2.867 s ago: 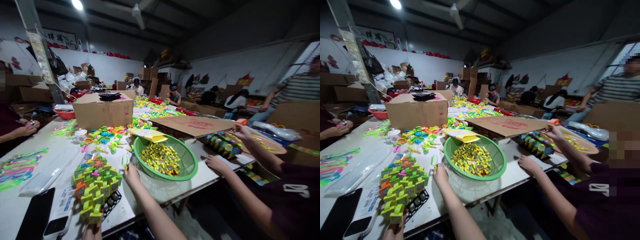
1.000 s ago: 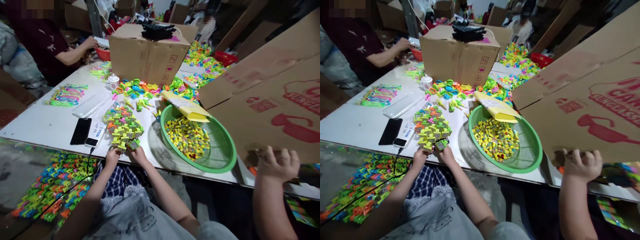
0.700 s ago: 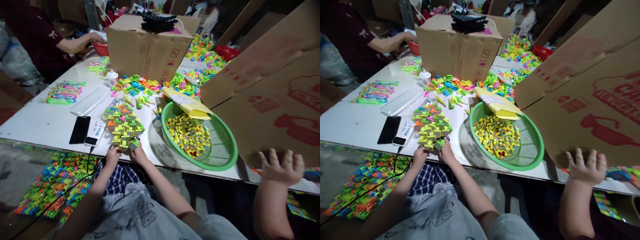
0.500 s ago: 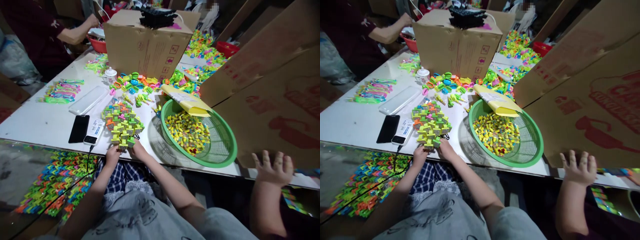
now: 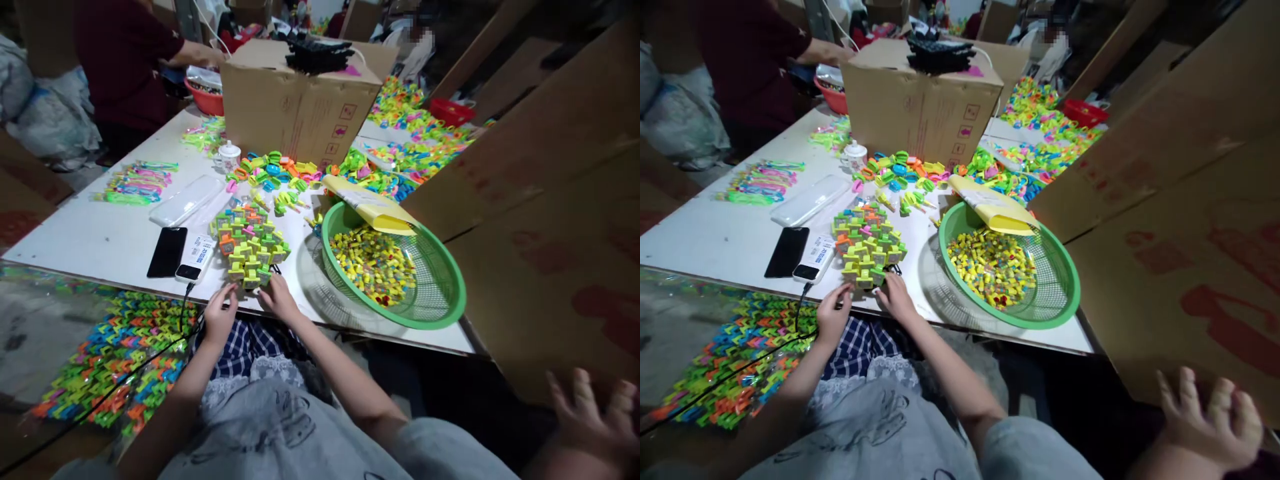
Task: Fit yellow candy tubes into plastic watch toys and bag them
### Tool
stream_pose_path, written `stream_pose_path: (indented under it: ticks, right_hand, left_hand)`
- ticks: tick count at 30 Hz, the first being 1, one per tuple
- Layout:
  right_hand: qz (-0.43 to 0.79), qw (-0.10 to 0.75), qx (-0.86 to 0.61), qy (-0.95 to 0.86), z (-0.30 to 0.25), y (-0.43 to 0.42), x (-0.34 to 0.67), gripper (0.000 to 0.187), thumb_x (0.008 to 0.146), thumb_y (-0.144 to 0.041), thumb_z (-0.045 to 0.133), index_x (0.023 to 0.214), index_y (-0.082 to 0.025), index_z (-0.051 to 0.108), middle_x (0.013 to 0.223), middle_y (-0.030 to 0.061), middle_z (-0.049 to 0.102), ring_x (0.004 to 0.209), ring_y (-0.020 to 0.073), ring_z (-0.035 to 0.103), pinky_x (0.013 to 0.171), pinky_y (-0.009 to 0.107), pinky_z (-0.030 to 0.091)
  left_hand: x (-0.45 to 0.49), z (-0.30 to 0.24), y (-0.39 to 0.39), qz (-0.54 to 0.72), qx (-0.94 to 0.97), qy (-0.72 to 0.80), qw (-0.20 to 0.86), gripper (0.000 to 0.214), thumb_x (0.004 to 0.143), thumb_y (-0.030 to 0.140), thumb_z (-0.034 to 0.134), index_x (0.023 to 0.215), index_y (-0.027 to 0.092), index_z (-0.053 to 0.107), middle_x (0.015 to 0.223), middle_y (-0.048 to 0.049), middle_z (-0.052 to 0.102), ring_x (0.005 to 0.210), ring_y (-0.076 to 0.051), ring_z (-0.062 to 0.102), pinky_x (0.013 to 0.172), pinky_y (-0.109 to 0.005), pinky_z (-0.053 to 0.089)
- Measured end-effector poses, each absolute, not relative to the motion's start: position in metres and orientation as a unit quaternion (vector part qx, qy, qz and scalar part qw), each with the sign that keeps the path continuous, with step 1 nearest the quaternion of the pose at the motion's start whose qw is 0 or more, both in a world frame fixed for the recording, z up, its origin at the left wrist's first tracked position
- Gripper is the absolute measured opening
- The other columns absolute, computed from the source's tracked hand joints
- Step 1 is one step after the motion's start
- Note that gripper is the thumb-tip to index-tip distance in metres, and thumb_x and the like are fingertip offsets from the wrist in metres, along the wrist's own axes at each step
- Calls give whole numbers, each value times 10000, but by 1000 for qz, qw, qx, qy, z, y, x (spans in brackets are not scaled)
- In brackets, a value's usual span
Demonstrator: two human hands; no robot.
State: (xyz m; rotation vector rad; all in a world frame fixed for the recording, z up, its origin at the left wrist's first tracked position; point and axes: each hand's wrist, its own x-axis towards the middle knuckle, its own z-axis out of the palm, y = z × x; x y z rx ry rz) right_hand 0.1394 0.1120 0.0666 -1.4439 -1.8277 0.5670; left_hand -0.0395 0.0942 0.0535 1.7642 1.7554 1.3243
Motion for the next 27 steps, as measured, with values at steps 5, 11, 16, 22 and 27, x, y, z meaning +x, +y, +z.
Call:
stream_pose_path:
  ticks: [5,11,16,22,27]
  right_hand:
    - [73,425,-539,-723,94,82,131,297,909,-237,447,1170,-173,574,1027,108,603,965,216,528,853,369,424]
    - [17,296,-548,-782,123,109,117,331,872,-279,572,1197,-221,606,1232,100,559,1065,255,465,874,387,369]
    - [9,316,-515,-797,119,108,122,273,847,-299,635,1116,-254,646,1181,70,588,1055,242,458,879,376,363]
    - [28,297,-479,-826,123,111,128,278,870,-296,607,1143,-254,639,1154,75,601,1056,231,456,897,381,362]
    - [31,307,-428,-849,122,116,134,268,870,-326,615,1121,-237,648,1076,57,659,1022,219,483,873,371,350]
  left_hand:
    - [-59,101,110,435,740,513,-12,302,848,254,577,1144,207,604,1109,-87,628,1043,-206,570,929,-362,428]
    - [-62,107,151,331,821,464,-4,270,853,287,584,1109,220,633,1066,-82,600,978,-215,564,848,-341,438]
    - [-57,95,146,362,794,489,25,267,857,277,577,1114,221,624,1044,-72,585,996,-211,557,877,-352,422]
    - [-53,93,146,402,772,490,53,264,849,266,593,1104,213,635,1010,-68,574,983,-205,557,874,-352,443]
    - [-49,91,147,440,754,481,73,257,855,273,584,1094,199,640,981,-64,557,961,-194,562,863,-344,472]
